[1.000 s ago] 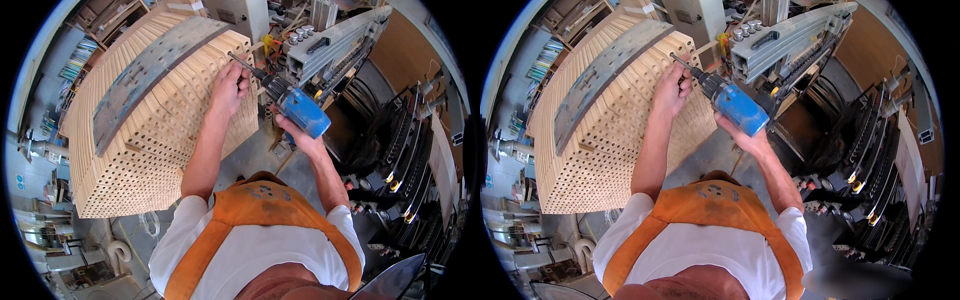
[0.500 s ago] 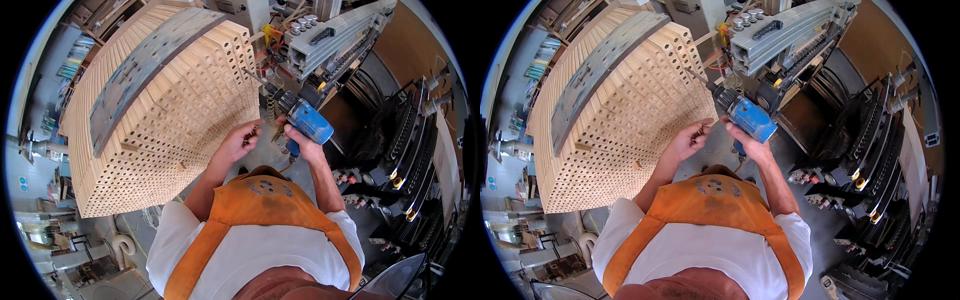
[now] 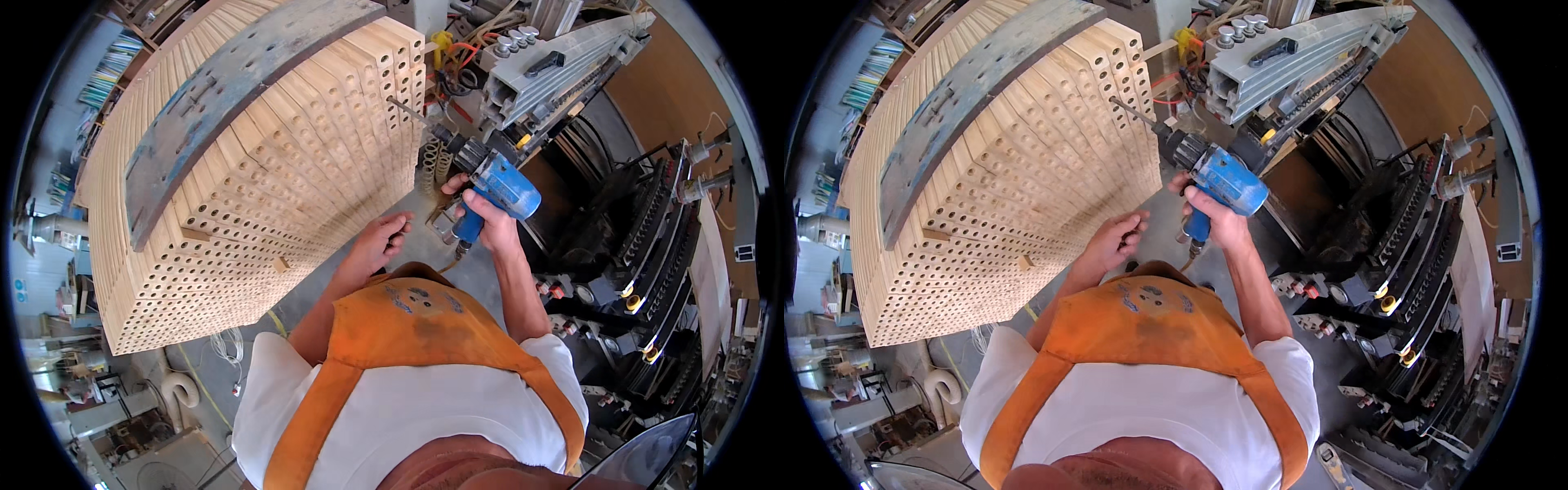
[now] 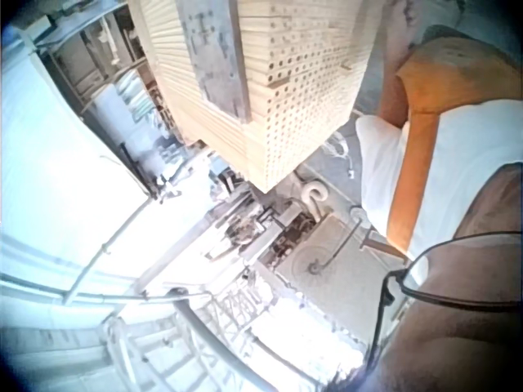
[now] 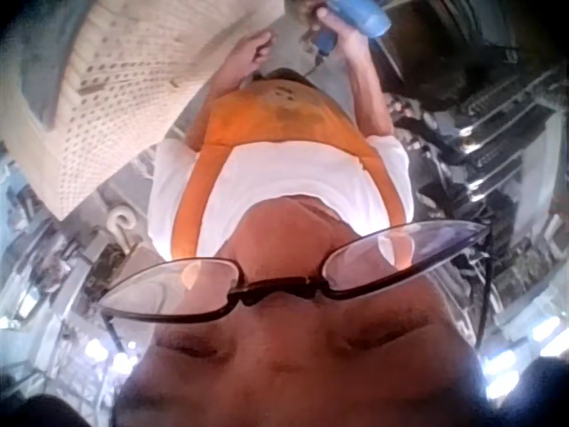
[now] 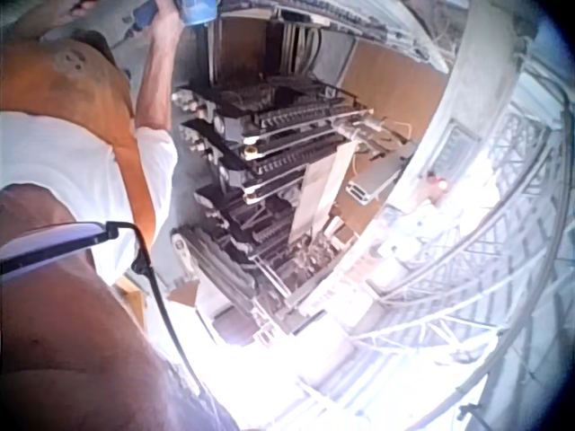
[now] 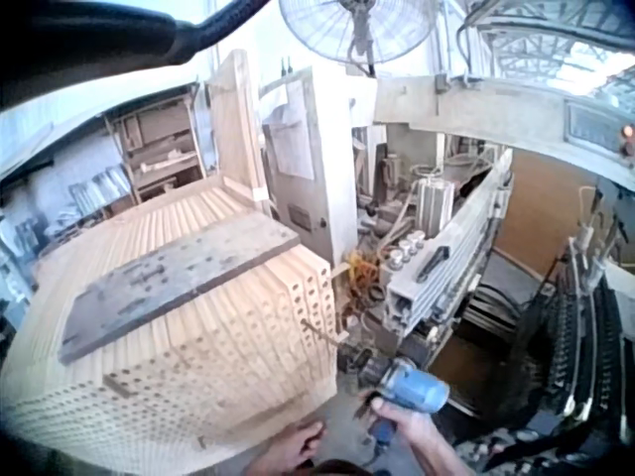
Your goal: The person uses a blue pneumatic drill to create holes in a large, curved wooden panel. They hold the panel steady with their left hand while operating the drill with their right hand, systematically moving to different pre-marked spots on the wood.
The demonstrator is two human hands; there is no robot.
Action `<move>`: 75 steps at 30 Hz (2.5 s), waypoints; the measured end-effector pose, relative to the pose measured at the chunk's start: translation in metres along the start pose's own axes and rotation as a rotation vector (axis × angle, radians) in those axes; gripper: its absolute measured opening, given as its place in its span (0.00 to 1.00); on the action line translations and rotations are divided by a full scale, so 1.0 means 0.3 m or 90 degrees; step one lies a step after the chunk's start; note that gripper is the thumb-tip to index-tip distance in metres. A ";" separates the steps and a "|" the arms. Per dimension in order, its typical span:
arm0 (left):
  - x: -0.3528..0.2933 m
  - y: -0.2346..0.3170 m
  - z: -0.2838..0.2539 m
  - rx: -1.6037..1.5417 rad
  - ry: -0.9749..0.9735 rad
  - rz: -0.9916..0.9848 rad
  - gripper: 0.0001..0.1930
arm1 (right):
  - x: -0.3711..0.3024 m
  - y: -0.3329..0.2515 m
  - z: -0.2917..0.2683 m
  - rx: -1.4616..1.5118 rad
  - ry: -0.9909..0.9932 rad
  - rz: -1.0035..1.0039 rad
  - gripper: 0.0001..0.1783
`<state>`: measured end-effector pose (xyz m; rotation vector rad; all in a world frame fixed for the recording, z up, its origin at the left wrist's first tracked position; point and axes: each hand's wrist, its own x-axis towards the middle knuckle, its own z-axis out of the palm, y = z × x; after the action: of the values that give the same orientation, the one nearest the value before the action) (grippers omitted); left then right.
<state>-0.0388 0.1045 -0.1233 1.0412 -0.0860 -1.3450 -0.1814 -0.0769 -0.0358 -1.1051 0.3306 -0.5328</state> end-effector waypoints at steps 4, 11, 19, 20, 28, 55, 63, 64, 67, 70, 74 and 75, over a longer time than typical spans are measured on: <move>0.021 -0.012 0.007 0.031 0.012 -0.027 0.16 | -0.014 0.011 0.000 -0.206 0.015 -0.078 0.14; 0.018 -0.028 0.061 0.082 -0.001 -0.049 0.15 | -0.015 0.018 0.039 -0.259 -0.009 -0.180 0.16; -0.008 -0.052 0.063 0.083 0.014 -0.068 0.16 | -0.027 0.020 0.077 -0.306 0.069 -0.145 0.17; -0.004 -0.061 0.053 0.087 0.014 -0.070 0.16 | -0.038 0.010 0.071 -0.379 0.050 -0.229 0.14; -0.008 -0.085 0.025 0.103 0.013 -0.073 0.17 | -0.025 -0.037 0.059 -0.182 0.021 -0.050 0.11; -0.003 0.322 0.179 0.009 -0.070 0.240 0.12 | -0.147 0.039 -0.141 0.025 -0.091 0.066 0.21; 0.073 0.308 0.184 0.088 0.034 0.189 0.14 | -0.200 0.140 -0.101 -0.226 -0.015 -0.036 0.16; 0.084 0.309 0.186 0.054 0.038 0.201 0.14 | -0.194 0.158 -0.074 -0.221 0.002 -0.033 0.17; 0.123 0.318 0.165 -0.122 -0.033 0.235 0.15 | -0.150 0.175 -0.015 -0.175 0.023 -0.005 0.15; 0.114 0.310 0.151 -0.165 -0.060 0.223 0.15 | -0.114 0.186 0.002 -0.101 0.006 0.024 0.14; 0.127 0.305 0.129 -0.197 -0.086 0.219 0.15 | -0.114 0.187 0.000 -0.115 -0.002 0.035 0.13; 0.126 0.304 0.126 -0.202 -0.090 0.217 0.15 | -0.114 0.186 0.006 -0.118 0.003 0.036 0.13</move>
<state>0.0178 0.0404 -0.0609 0.6296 -0.1436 -1.0764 -0.1952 -0.0372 -0.0859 -1.2697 0.4202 -0.4609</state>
